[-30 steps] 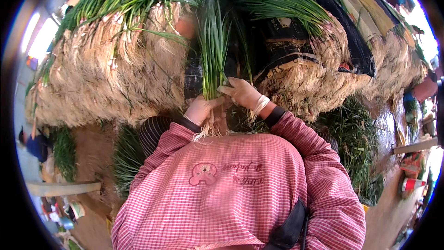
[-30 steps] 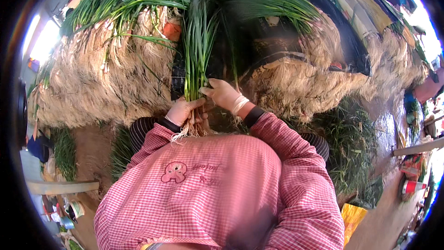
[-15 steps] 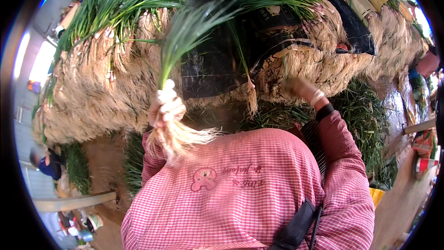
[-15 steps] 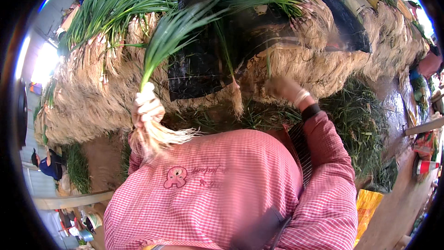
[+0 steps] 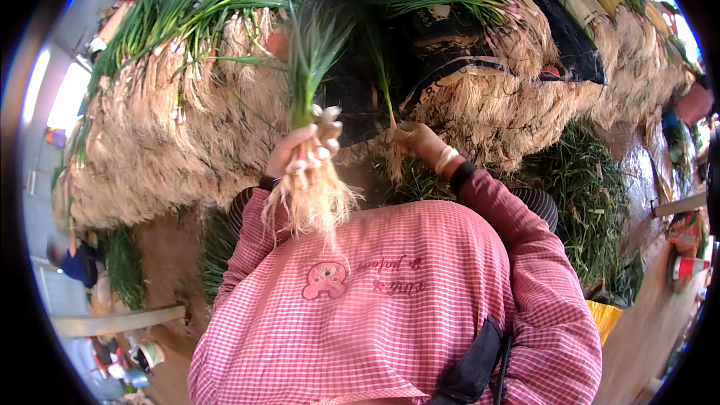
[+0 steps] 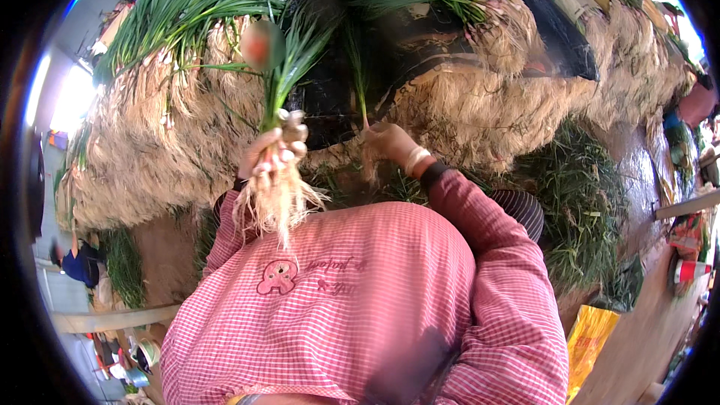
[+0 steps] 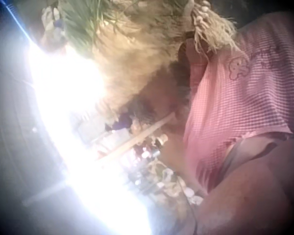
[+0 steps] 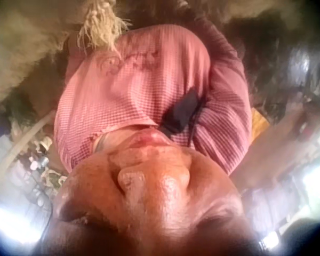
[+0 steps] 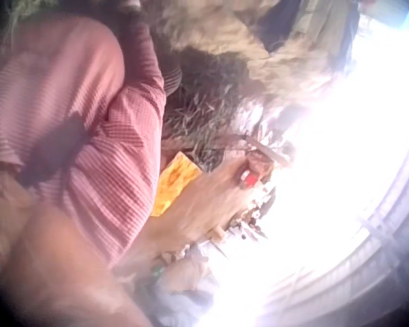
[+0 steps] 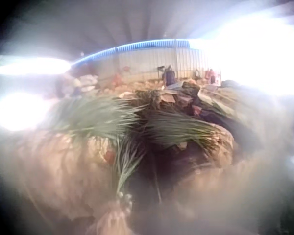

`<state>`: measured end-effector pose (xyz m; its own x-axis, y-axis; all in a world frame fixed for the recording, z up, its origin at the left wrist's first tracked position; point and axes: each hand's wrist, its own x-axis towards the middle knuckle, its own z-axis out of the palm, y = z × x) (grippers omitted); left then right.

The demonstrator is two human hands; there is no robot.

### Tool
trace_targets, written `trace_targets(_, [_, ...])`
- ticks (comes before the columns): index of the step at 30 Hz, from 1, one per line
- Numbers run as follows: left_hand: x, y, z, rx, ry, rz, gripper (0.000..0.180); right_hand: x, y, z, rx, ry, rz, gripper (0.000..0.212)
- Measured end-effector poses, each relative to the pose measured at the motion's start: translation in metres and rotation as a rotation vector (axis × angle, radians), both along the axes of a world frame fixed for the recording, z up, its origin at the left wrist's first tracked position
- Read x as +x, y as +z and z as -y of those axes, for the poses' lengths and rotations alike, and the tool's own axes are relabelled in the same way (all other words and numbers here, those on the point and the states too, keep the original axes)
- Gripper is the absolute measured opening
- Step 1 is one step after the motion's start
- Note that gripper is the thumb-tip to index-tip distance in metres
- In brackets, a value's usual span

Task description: The person cleans a bunch of green onions by hand, peeling away outer layers and debris from the bulbs and stalks before placing them in a new bundle.

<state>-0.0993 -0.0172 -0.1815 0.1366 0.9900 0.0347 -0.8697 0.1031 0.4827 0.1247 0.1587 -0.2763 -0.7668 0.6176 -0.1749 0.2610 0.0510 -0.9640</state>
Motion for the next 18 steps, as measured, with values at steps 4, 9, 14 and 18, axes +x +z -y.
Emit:
trace_targets(4, [0.005, -0.033, -0.004, -0.191, -0.093, -0.333, 0.025, 0.003, 0.061, 0.055, 0.5, 0.049, 0.147, 0.029])
trace_targets(9, [0.043, -0.032, -0.015, -0.5, 0.102, -0.682, 0.021, 0.004, 0.078, 0.07, 0.746, 0.424, 0.231, 0.045])
trace_targets(14, [0.027, -0.06, -0.01, -0.384, -0.014, -0.675, 0.03, 0.002, 0.061, 0.01, 0.424, 0.262, 0.104, 0.045])
trace_targets(18, [0.04, -0.053, -0.013, -0.395, -0.151, -0.413, 0.043, -0.031, 0.015, 0.007, -0.439, 0.284, -0.338, 0.031])
